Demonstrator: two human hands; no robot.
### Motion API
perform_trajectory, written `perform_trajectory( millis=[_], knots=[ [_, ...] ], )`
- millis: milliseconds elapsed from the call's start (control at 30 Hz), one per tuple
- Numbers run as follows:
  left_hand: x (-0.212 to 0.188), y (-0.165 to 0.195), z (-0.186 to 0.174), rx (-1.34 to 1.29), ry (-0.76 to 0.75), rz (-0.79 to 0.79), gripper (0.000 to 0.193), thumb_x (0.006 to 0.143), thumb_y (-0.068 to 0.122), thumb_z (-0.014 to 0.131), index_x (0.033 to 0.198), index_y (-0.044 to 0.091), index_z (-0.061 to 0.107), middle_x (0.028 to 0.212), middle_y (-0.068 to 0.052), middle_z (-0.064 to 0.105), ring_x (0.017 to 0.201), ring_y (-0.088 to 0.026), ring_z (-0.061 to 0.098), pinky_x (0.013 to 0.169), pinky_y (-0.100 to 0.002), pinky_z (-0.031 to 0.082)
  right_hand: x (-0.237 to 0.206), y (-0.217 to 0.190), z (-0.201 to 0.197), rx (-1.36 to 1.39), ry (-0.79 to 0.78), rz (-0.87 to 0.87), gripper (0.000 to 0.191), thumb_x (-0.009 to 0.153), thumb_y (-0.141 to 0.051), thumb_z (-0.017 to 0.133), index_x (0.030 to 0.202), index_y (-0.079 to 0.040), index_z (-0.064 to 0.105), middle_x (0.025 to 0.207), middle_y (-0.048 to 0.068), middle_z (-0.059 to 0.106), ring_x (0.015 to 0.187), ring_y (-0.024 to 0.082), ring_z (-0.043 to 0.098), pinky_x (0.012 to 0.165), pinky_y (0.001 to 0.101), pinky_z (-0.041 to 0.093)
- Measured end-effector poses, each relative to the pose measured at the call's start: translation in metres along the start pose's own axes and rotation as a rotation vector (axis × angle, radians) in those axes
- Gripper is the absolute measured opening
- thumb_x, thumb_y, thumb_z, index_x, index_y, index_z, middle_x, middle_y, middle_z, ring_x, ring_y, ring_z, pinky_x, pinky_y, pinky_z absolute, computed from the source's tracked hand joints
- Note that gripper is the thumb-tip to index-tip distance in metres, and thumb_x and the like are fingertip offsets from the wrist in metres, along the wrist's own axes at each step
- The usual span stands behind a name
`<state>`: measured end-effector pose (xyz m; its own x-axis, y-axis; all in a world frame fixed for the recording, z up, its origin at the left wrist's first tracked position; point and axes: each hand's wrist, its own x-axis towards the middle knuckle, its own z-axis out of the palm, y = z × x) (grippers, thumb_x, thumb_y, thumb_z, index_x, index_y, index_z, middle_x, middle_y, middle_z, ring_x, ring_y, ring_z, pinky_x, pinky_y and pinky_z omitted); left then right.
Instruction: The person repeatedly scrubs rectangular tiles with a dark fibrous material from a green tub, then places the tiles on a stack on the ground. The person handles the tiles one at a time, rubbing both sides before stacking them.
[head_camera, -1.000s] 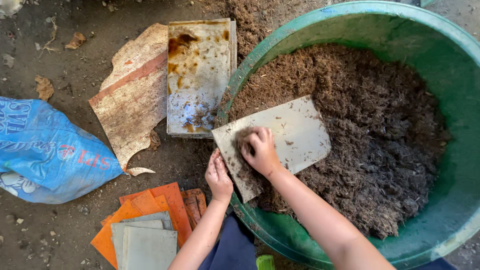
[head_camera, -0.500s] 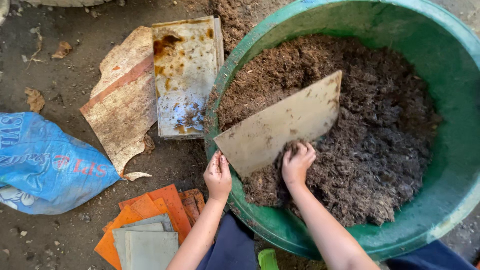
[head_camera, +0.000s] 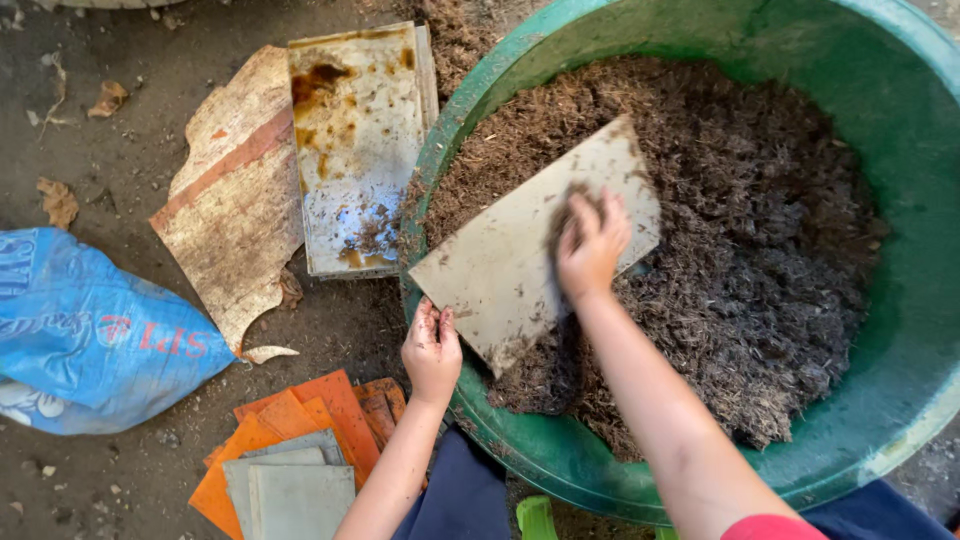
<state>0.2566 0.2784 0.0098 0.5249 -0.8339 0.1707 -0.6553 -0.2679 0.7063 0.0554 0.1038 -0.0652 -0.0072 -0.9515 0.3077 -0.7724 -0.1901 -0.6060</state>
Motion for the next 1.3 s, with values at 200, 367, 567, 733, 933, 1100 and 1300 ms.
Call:
perform_trajectory(
  millis=[200,367,567,733,933,1100,1300],
  knots=[
    [0.03,0.011,-0.024,-0.408,0.038,-0.113,0.033,0.102,0.004,0.062,0.133,-0.007,0.059,0.119,-0.012,0.072,0.105,-0.014,0.068,0.093,-0.029,0.054,0.088,0.081,-0.077,-0.501,-0.418,0.257,0.082,0.089,-0.054,0.069,0.159,-0.026,0.037,0.166,0.019,0.006,0.151,0.045,0.001,0.109,0.0764,0.006],
    [0.066,0.015,-0.057,-0.485,0.128,-0.271,0.035,0.101,0.004,0.064,0.135,-0.004,0.06,0.114,-0.002,0.068,0.095,-0.006,0.061,0.086,-0.023,0.052,0.069,0.105,-0.104,-0.435,-0.468,0.401,0.094,0.069,-0.048,0.085,0.154,-0.036,0.047,0.173,0.016,0.004,0.152,0.049,0.007,0.111,0.0788,0.015],
    [0.059,-0.006,-0.029,-0.669,0.018,-0.292,0.048,0.1,0.006,0.071,0.146,-0.002,0.061,0.114,-0.005,0.064,0.1,-0.009,0.058,0.092,-0.025,0.049,0.055,0.094,-0.112,-0.289,-0.431,0.408,0.064,0.074,-0.032,0.085,0.133,-0.021,0.064,0.156,0.021,0.032,0.136,0.047,0.041,0.114,0.0593,0.039],
    [0.043,-0.035,-0.005,-0.824,-0.033,-0.417,0.062,0.102,0.027,0.065,0.152,-0.003,0.044,0.152,-0.011,0.052,0.138,-0.019,0.049,0.117,-0.035,0.035,0.035,0.024,-0.106,0.162,-0.495,0.425,0.047,0.086,-0.022,0.074,0.132,-0.019,0.064,0.151,0.016,0.041,0.138,0.034,0.048,0.116,0.048,0.048],
    [0.044,-0.033,0.001,-1.026,-0.114,-0.471,0.079,0.103,0.047,0.052,0.161,-0.002,0.028,0.168,-0.014,0.031,0.154,-0.025,0.03,0.126,-0.039,0.02,0.009,-0.092,-0.054,0.091,-0.429,0.021,0.071,0.092,-0.05,0.067,0.153,-0.02,0.047,0.161,0.017,0.034,0.145,0.044,0.034,0.112,0.0695,0.019],
    [0.049,-0.017,-0.007,-0.959,-0.095,-0.532,0.078,0.103,0.045,0.053,0.16,-0.001,0.027,0.168,-0.009,0.03,0.153,-0.022,0.029,0.125,-0.039,0.021,-0.05,-0.173,-0.06,0.277,-0.399,-0.182,0.057,0.093,-0.041,0.066,0.145,-0.022,0.052,0.159,0.011,0.043,0.145,0.033,0.04,0.118,0.0609,0.026],
    [0.053,-0.005,-0.01,-1.075,-0.067,-0.439,0.075,0.104,0.047,0.055,0.16,0.004,0.032,0.164,-0.009,0.038,0.15,-0.023,0.036,0.125,-0.041,0.026,-0.086,-0.127,-0.063,0.335,-0.288,-0.308,0.054,0.083,-0.017,0.073,0.135,-0.016,0.057,0.153,0.009,0.043,0.136,0.03,0.045,0.104,0.0508,0.04]
  ],
)
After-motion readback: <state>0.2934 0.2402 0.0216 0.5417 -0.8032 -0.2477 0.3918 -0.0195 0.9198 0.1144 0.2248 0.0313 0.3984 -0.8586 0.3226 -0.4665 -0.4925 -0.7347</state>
